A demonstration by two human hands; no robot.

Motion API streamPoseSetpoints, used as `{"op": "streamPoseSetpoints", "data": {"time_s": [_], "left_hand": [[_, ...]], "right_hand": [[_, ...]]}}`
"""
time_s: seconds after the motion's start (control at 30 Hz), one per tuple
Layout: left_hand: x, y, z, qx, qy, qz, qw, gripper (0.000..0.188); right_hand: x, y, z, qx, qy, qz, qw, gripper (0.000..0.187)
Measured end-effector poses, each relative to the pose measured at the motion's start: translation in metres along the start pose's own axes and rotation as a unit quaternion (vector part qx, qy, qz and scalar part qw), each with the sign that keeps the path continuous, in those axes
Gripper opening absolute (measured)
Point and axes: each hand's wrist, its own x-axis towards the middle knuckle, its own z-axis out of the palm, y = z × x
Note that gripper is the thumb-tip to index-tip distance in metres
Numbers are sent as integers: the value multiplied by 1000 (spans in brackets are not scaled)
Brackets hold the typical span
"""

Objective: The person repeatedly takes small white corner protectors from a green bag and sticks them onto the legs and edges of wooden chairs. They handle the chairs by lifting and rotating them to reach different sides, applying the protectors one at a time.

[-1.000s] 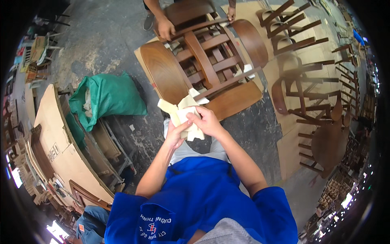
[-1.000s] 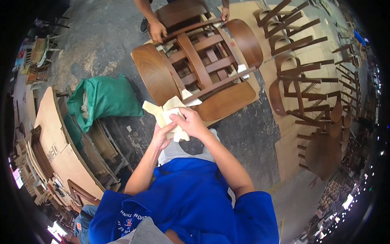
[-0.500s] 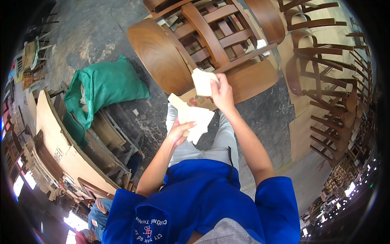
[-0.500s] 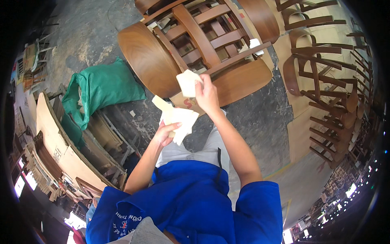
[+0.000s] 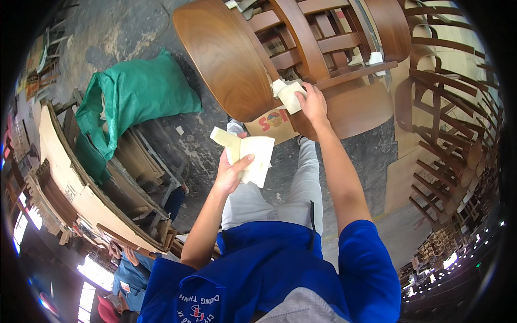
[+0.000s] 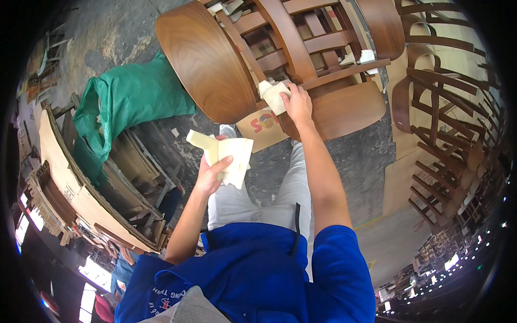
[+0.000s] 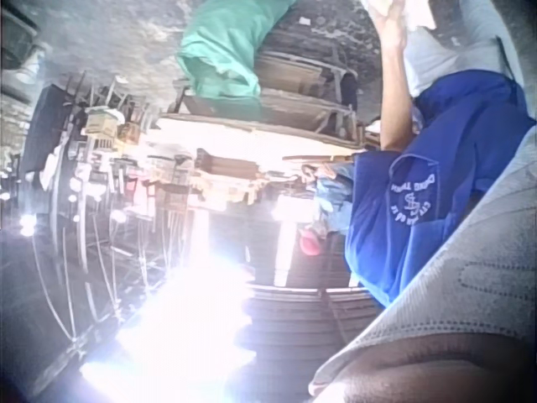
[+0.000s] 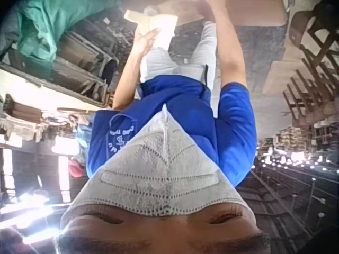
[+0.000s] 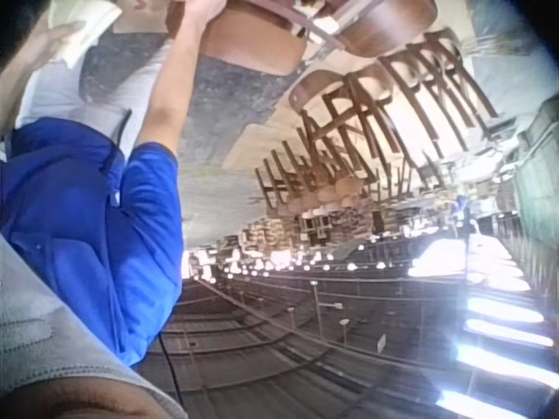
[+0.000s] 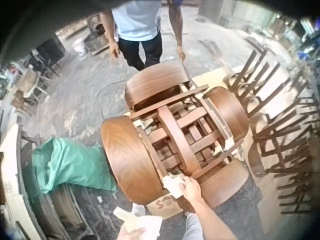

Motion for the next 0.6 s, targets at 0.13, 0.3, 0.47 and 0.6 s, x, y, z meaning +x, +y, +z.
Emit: {"op": "streamPoseSetpoints", "data": {"time_s": [0.13, 0.3, 0.47, 0.6], "left_hand": [[16, 15, 18, 56, 35, 59, 996, 66], [45, 46, 56, 189, 30, 162, 968, 68], [71, 79, 91, -50, -63, 148, 986, 71], [82, 97, 89, -267, -145, 109, 946, 73]], "right_hand": [[-5, -21, -22, -107, 91, -54, 989, 38], [-27, -93, -96, 492, -91, 32, 865, 39], [-6, -155, -165, 285, -107, -149, 941, 44], [34, -181, -169, 237, 26, -300, 924, 27]]}}
